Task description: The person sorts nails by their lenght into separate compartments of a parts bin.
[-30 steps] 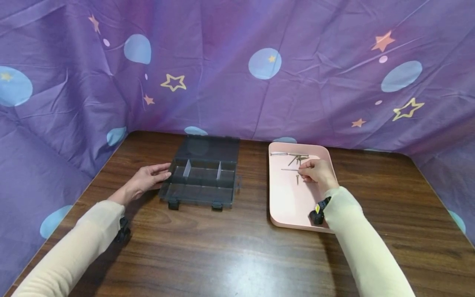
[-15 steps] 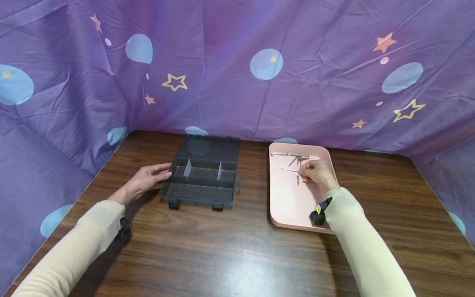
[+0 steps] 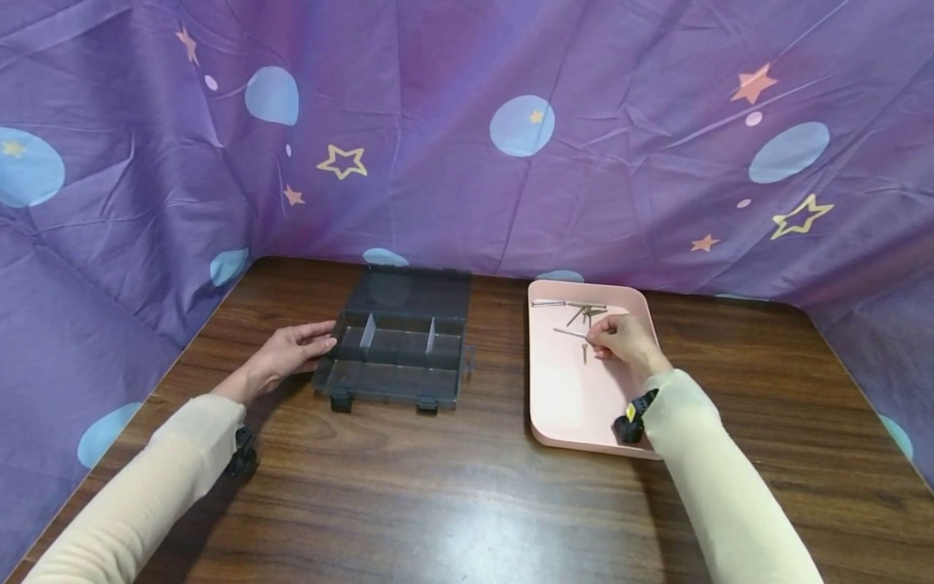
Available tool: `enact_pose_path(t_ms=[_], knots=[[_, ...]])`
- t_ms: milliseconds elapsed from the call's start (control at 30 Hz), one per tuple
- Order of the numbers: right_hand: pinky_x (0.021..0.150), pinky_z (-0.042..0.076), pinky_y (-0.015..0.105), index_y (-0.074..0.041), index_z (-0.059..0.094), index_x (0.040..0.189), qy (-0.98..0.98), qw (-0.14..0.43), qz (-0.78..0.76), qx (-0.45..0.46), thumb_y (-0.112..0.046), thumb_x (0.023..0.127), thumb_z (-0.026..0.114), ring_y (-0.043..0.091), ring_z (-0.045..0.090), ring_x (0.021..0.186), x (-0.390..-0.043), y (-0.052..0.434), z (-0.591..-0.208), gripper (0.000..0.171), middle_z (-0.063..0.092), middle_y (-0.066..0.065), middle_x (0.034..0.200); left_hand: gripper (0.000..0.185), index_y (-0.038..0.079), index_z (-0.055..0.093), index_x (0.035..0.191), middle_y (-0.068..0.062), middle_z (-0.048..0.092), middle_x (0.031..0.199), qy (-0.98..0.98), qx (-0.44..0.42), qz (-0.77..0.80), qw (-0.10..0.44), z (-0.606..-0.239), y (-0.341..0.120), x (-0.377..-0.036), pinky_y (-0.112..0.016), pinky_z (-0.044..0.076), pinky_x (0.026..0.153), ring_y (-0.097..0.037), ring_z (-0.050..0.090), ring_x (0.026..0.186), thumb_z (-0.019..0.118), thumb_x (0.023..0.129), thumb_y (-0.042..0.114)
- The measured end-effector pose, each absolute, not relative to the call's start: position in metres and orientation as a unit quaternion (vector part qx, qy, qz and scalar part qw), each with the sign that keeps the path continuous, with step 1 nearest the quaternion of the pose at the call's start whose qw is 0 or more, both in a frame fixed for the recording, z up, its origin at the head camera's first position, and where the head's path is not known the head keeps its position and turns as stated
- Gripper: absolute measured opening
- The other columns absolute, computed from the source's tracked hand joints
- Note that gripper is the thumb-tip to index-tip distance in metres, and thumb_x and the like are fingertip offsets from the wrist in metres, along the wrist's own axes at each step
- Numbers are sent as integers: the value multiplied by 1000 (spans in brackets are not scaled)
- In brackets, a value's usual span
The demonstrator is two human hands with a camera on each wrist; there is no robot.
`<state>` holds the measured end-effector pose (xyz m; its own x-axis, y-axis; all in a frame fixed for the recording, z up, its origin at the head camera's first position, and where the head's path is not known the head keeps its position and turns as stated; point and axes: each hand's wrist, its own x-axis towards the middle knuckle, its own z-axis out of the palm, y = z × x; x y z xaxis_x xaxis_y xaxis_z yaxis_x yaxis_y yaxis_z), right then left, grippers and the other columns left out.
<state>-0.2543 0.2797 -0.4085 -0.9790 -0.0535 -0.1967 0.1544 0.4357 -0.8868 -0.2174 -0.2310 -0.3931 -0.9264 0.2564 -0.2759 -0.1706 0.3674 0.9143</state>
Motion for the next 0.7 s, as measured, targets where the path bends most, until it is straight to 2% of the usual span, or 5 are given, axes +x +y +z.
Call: enact_pose_path(t_ms=[367,600,700], knots=[[55,54,15,16,53,96,836,109,-537,34,5,93,50,0,55,56,-252,283,-401,12,57,-5,65,59,0,28,146,-22,29,149,805,21,563,187,-394,-233,-218,-36,44,101,-32,34,132,51,98,24],[57,54,15,15,54,98,822,107,-557,52,3,94,50,0,57,57,-253,285,-401,14,59,-6,67,58,1,28,147,-22,31,148,806,20,561,188,-394,-232,-219,-32,47,98,-31,35,131,51,98,23],[58,54,15,15,54,99,817,108,-564,55,2,95,49,0,57,57,-251,286,-401,14,60,-6,66,57,1,28,147,-22,30,149,804,21,563,189,-394,-232,-219,-34,45,100,-32,34,132,50,99,22]])
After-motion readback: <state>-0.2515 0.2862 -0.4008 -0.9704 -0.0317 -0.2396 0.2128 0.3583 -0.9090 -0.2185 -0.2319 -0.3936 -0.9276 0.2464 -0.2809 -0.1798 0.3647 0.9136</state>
